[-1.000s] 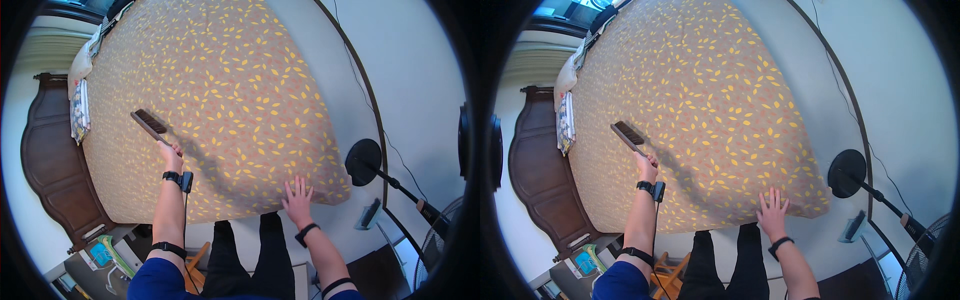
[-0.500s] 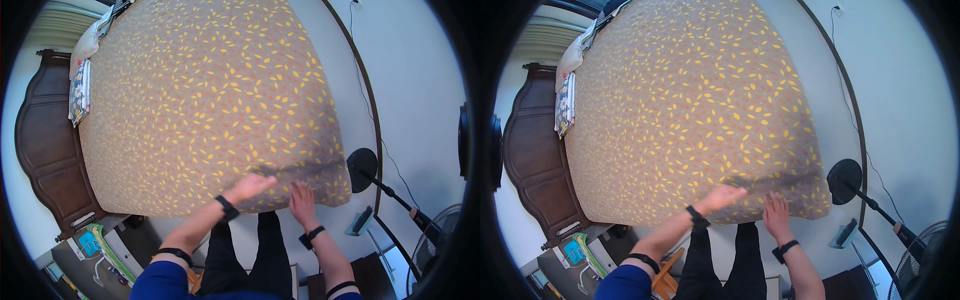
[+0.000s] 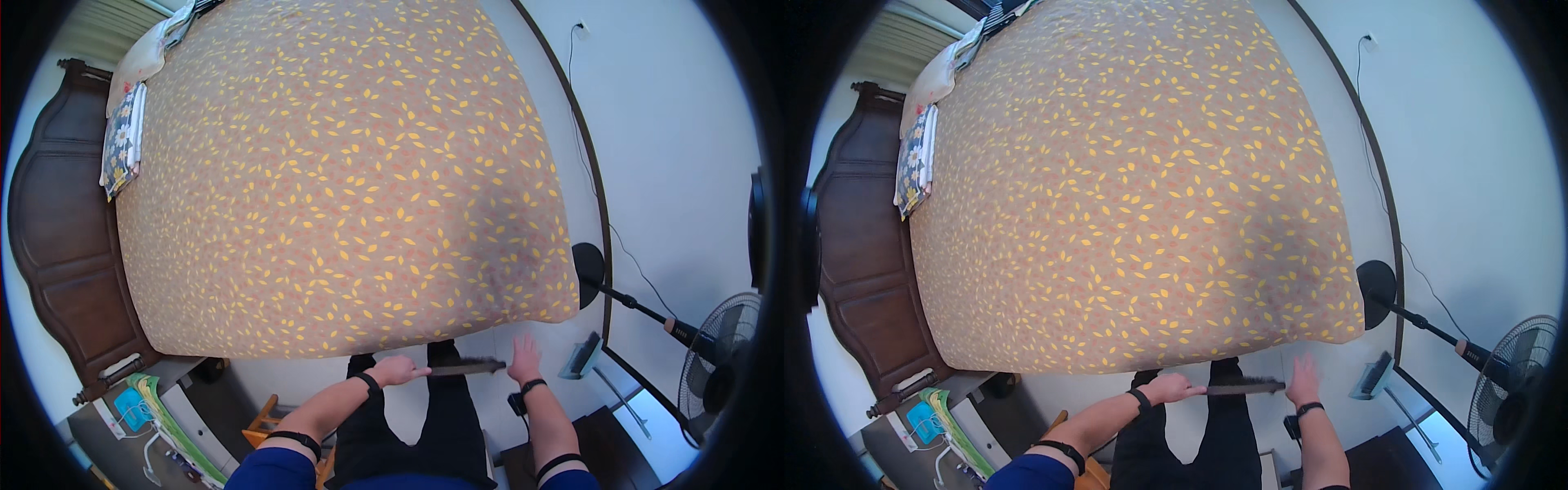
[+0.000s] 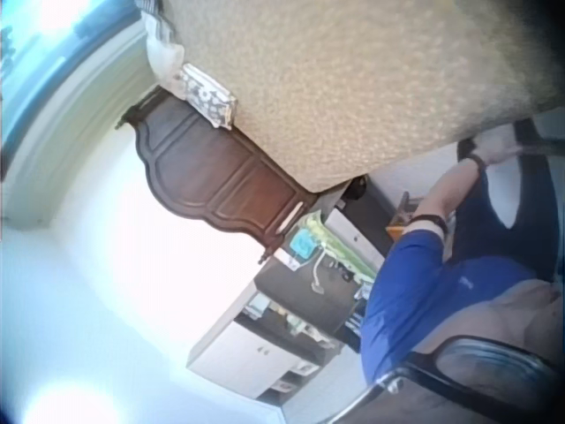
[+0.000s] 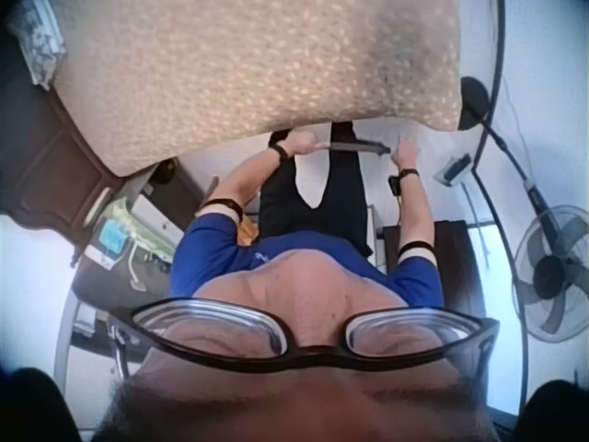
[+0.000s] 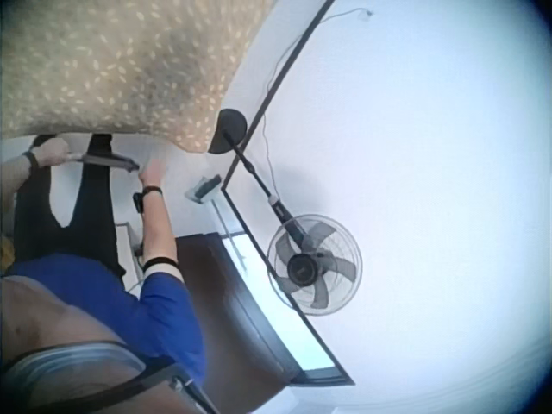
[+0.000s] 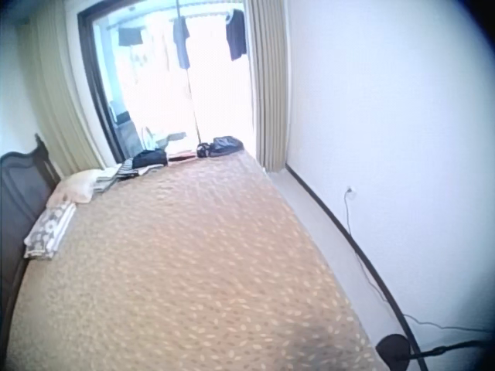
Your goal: Fold a blanket and use a brush to sweep the surface of a bed.
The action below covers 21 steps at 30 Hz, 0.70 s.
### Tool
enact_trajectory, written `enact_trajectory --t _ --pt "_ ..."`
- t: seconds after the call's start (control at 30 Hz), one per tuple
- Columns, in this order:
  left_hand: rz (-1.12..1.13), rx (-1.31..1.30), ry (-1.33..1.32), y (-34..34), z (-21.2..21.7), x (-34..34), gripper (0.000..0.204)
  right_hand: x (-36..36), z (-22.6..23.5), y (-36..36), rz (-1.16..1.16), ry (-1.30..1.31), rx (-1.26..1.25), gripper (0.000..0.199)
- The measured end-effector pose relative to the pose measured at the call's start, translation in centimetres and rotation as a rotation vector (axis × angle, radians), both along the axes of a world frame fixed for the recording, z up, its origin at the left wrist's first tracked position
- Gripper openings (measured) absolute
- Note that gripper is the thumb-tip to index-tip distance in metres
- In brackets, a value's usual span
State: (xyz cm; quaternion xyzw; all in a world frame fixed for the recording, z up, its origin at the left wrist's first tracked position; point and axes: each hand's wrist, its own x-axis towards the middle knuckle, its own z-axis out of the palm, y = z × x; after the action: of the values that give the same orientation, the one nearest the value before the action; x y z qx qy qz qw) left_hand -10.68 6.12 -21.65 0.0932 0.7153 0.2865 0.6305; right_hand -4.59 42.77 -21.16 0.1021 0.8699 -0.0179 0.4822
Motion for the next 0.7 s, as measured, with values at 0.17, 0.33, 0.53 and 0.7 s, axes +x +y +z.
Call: enact_trajectory --t 0.17,0.33,0.53,0.7 --pt "0.564 0.042 0.091 -6.3 2.4 -2.7 0.065 8.1 2.4 0.8 -0.425 0.122 -0.012 0.055" --pt "1.113 -0.256 0.322 -15.8 5.3 -14.2 0.056 9.2 2.6 -3.3 -0.597 0.26 -0.144 0.047" --pt "2.003 -0.064 0.47 -20.5 0.6 -25.2 0.057 4.7 -0.9 -5.5 -0.524 0.281 -0.372 0.042" --pt "1.718 0.348 0.071 -4.2 -4.9 -28.2 0.055 0.0 -0.3 -4.7 -0.828 0.215 -0.457 0.035"
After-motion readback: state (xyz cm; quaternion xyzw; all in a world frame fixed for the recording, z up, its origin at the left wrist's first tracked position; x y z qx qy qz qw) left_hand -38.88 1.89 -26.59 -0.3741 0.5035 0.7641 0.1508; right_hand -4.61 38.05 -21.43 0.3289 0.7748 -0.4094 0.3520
